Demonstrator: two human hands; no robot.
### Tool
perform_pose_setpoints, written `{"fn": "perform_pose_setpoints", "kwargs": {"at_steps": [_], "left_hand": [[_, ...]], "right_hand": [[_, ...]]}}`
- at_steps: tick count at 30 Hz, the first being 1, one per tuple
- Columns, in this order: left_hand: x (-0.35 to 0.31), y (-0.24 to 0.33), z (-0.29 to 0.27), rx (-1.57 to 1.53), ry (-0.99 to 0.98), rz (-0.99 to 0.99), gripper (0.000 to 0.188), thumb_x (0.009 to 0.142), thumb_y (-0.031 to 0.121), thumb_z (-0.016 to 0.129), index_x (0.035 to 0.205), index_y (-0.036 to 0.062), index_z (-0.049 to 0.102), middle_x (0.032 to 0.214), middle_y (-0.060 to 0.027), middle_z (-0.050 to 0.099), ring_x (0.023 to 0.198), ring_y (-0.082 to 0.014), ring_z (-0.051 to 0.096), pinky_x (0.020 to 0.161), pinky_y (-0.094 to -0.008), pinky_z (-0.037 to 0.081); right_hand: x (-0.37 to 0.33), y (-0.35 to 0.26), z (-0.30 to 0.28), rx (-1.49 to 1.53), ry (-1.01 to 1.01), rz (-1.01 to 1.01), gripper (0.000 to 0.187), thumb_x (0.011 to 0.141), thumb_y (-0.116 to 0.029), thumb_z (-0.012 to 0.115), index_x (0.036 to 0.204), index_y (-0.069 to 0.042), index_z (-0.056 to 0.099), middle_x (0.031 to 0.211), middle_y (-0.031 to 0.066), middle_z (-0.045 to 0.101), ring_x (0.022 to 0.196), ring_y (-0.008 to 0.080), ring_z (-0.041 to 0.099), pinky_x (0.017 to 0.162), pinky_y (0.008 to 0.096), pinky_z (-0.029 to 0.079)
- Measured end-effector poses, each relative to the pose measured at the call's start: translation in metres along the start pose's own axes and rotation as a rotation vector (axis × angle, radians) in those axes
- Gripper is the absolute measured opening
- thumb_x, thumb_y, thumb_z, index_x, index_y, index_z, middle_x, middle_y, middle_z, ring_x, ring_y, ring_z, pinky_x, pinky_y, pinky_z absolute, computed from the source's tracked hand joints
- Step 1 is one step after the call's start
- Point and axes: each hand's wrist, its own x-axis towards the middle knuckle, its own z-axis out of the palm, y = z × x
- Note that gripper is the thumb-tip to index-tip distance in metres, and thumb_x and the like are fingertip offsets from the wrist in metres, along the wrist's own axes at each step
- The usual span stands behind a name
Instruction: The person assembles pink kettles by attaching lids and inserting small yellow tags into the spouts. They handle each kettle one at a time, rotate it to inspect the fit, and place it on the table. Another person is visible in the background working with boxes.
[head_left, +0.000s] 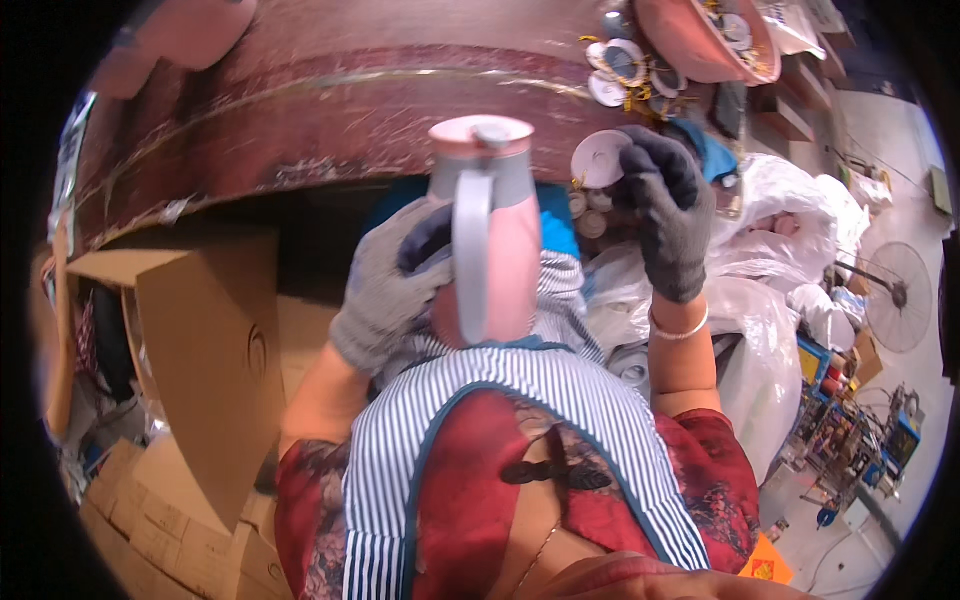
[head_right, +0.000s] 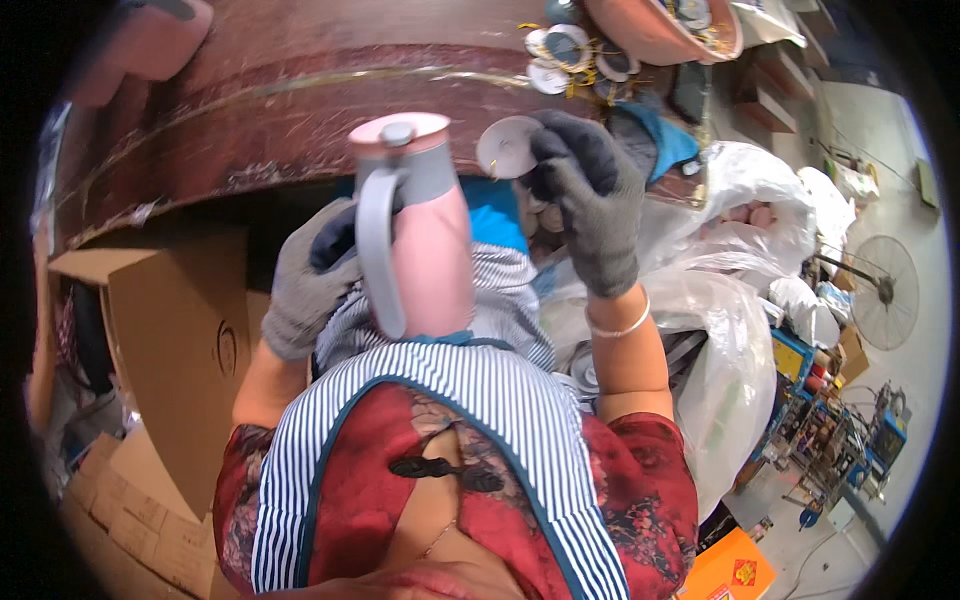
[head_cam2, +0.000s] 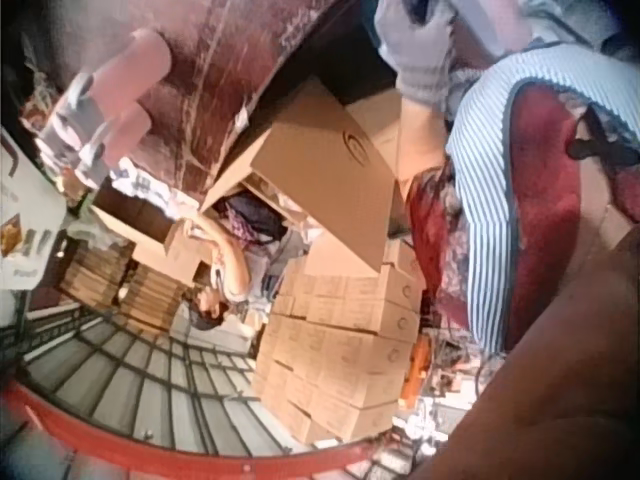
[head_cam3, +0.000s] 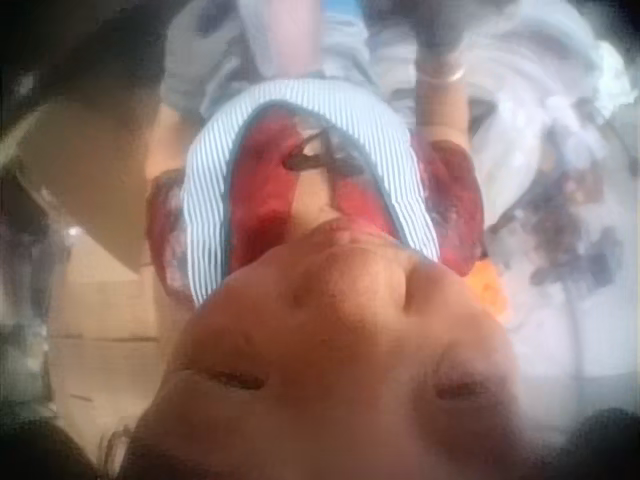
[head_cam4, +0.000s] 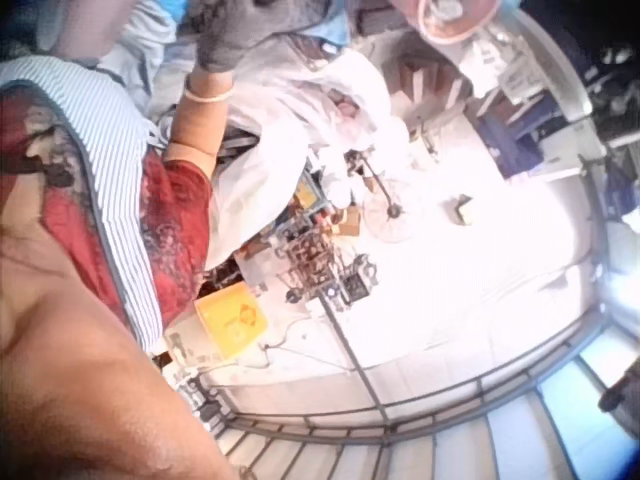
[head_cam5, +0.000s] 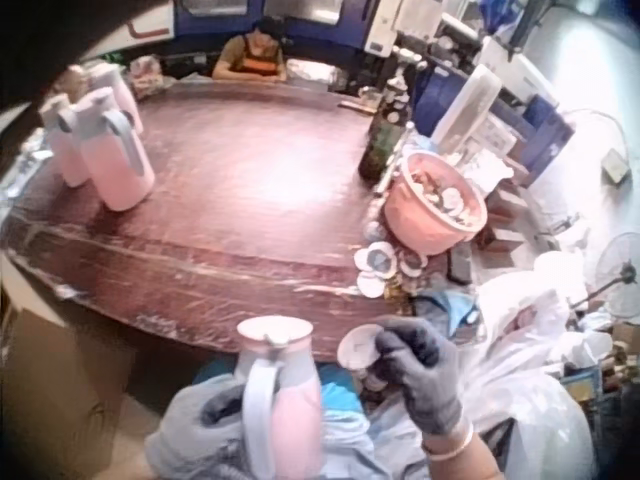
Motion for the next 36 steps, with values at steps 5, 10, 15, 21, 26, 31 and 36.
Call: {"fn": "perform_pose_setpoints", "kwargs": {"at_steps": [5,10,15,21,26,31,36], "left_hand": [[0.011,-0.017,-0.002,0.261,0.114,0.213,0.048,0.075,0.009,0.078,0.120,-0.0013,0.064,0.108,-0.0112,0.060,0.099,-0.0215,0.063,0.088,-0.0309,0.053],[0.020,-0.015,-0.001,0.299,0.077,0.310,0.048,0.072,0.015,0.080,0.117,0.0027,0.068,0.100,-0.0136,0.063,0.089,-0.0276,0.066,0.082,-0.0339,0.055],[0.022,-0.016,0.009,0.364,0.104,0.369,0.040,0.073,0.011,0.078,0.111,0.0029,0.069,0.098,-0.0145,0.063,0.087,-0.0312,0.065,0.077,-0.0351,0.054],[0.011,-0.002,0.007,0.398,0.138,0.215,0.028,0.078,0.007,0.073,0.105,0.0010,0.069,0.099,-0.0123,0.063,0.091,-0.0273,0.066,0.080,-0.0337,0.053],[0.000,0.006,-0.020,-0.532,-0.017,-0.096,0.021,0.093,0.010,0.063,0.109,-0.0026,0.065,0.109,-0.0071,0.062,0.106,-0.0214,0.063,0.096,-0.0355,0.051],[0.003,0.004,-0.016,-0.994,-0.094,-0.017,0.027,0.100,0.020,0.056,0.118,-0.0007,0.055,0.114,-0.0144,0.066,0.111,-0.0267,0.064,0.100,-0.0413,0.051],[0.025,0.007,-0.022,-0.868,-0.129,0.080,0.025,0.105,0.025,0.046,0.114,0.0021,0.048,0.111,-0.0161,0.064,0.102,-0.0280,0.062,0.097,-0.0461,0.048]], "right_hand": [[-0.033,0.008,0.043,0.296,-0.123,0.190,0.026,0.099,-0.013,0.057,0.118,0.004,0.061,0.096,0.0066,0.067,0.074,0.0087,0.061,0.066,0.0221,0.051],[-0.043,0.023,0.050,0.345,-0.282,0.217,0.029,0.103,-0.025,0.050,0.115,0.000,0.055,0.089,0.0054,0.064,0.068,0.0091,0.058,0.063,0.0224,0.048],[-0.047,0.022,0.045,0.367,-0.343,0.209,0.031,0.103,-0.029,0.052,0.113,0.000,0.055,0.091,0.0060,0.064,0.073,0.0099,0.058,0.065,0.0227,0.047],[-0.046,0.027,0.039,0.333,-0.350,0.153,0.028,0.103,-0.029,0.053,0.111,-0.002,0.054,0.102,0.0122,0.067,0.080,0.0147,0.060,0.071,0.0259,0.049],[-0.046,0.041,0.033,0.469,-0.144,0.399,0.021,0.103,-0.013,0.050,0.118,-0.001,0.056,0.096,0.0055,0.065,0.077,0.0081,0.059,0.067,0.0202,0.046],[-0.048,0.019,0.050,0.276,-0.010,-0.046,0.024,0.098,-0.013,0.061,0.119,0.001,0.059,0.104,0.0077,0.067,0.087,0.0122,0.062,0.076,0.0249,0.051],[-0.015,-0.015,0.059,-0.468,-0.062,-0.709,0.031,0.082,-0.011,0.076,0.111,-0.004,0.068,0.103,0.0114,0.073,0.083,0.0274,0.068,0.075,0.0355,0.053]]}}
